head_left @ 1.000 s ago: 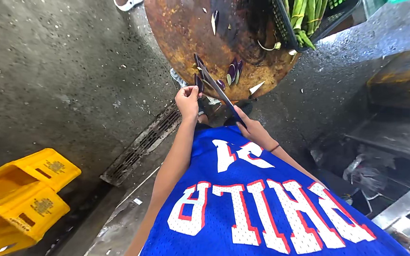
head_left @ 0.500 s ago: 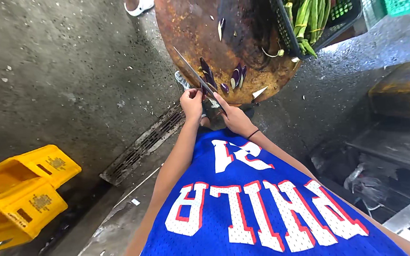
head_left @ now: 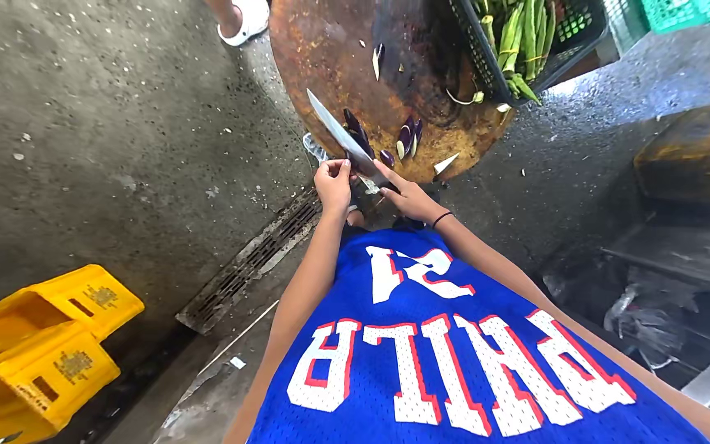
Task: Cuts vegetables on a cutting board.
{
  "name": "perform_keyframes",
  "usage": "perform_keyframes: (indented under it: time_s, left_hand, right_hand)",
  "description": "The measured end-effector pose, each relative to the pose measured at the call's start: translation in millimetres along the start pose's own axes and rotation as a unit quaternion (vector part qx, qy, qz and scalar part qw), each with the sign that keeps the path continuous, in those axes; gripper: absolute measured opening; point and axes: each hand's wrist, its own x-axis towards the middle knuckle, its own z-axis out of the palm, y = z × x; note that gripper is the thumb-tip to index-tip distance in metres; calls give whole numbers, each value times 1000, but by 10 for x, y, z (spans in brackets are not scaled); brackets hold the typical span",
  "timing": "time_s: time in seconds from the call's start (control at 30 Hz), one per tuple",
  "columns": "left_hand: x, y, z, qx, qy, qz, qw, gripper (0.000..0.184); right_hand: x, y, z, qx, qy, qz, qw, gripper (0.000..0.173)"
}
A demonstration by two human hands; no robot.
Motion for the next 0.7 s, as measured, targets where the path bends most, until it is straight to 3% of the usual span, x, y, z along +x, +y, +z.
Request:
perform_keyframes:
  time_s: [0.07, 0.1, 0.13, 0.2, 0.23, 0.3, 0.47, 0.7]
  left_hand:
    - [0, 16, -14, 78, 13, 26, 997, 21]
    - [-20, 35, -29, 174, 25, 60, 983, 25]
    - [-59, 69, -46, 285, 30, 113, 951, 30]
    - [-92, 115, -65, 471, 27, 256, 844, 38]
    - [-47, 121, -53, 520, 24, 314, 794, 42]
    - [73, 61, 9, 566, 9, 372, 736, 52]
    - [509, -5, 224, 575, -30, 426, 698, 73]
    - [547, 180, 444, 607, -115, 419, 665, 90]
  right_hand:
    - [-33, -21, -20, 17, 20, -13, 1000, 58]
    - [-73, -53, -28, 25, 34, -16, 999, 58]
    - [-126, -87, -39, 37, 49, -16, 998, 59]
    - [-268, -115, -68, 79, 78, -9, 994, 60]
    - [-338, -112, -81, 105, 94, -6, 990, 61]
    - [-566, -100, -112, 151, 113, 19, 982, 61]
    - [-861, 132, -314, 189, 167, 65, 966, 63]
    - [-1326, 377, -302, 249, 246, 110, 930, 64]
